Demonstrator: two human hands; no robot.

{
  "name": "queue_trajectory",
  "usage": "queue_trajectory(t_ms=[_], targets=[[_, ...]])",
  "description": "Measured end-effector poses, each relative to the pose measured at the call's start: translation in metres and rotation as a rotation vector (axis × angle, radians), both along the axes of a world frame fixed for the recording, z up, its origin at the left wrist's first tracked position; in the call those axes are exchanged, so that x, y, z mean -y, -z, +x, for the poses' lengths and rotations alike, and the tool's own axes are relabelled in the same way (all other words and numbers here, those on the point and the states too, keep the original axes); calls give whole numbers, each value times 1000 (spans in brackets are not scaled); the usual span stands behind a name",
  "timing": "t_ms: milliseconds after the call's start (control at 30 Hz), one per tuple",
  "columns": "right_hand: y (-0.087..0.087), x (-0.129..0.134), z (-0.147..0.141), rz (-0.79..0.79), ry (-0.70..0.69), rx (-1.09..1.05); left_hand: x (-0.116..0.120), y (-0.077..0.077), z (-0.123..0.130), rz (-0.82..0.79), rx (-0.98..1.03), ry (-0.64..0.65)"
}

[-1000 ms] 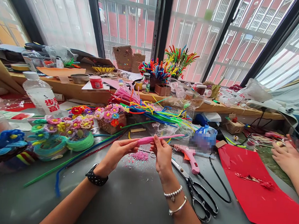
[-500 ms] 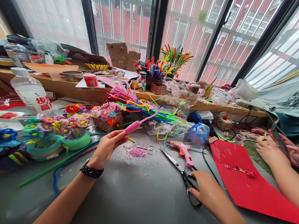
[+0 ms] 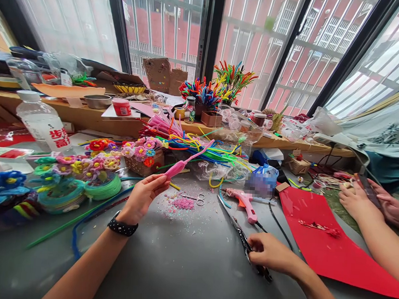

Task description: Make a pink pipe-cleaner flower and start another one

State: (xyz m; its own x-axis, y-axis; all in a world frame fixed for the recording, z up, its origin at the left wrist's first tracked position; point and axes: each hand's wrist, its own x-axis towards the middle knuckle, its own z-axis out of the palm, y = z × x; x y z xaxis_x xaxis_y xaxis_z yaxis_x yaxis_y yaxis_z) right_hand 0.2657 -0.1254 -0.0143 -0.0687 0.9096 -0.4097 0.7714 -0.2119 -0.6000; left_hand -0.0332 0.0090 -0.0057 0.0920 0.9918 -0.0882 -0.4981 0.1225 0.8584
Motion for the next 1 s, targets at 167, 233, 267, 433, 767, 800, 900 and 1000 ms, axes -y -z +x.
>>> queue_trajectory(t_ms=[167,233,267,433,767,800,900,1000], targets=[[-14,16,-7,-130,159,-392,-2,1,1,6,20,-41],[-17,20,-10,-75,182,-408,-2,1,1,6,25,-47],[-17,21,-12,-44,184,-419,-2,1,1,4,24,-43],[-17,19,-33,-3,87,-698,1,-1,2,33,-20,-38],[-19,2,-83,33,86,-591,5,-3,5,114,-74,-90],[-18,0,-84,28,78,-585,5,-3,5,121,-78,-88],[-15,-3,-88,15,69,-584,6,-3,5,129,-126,-85],[-11,-8,-95,45,89,-618,8,-5,6,140,-189,-71]])
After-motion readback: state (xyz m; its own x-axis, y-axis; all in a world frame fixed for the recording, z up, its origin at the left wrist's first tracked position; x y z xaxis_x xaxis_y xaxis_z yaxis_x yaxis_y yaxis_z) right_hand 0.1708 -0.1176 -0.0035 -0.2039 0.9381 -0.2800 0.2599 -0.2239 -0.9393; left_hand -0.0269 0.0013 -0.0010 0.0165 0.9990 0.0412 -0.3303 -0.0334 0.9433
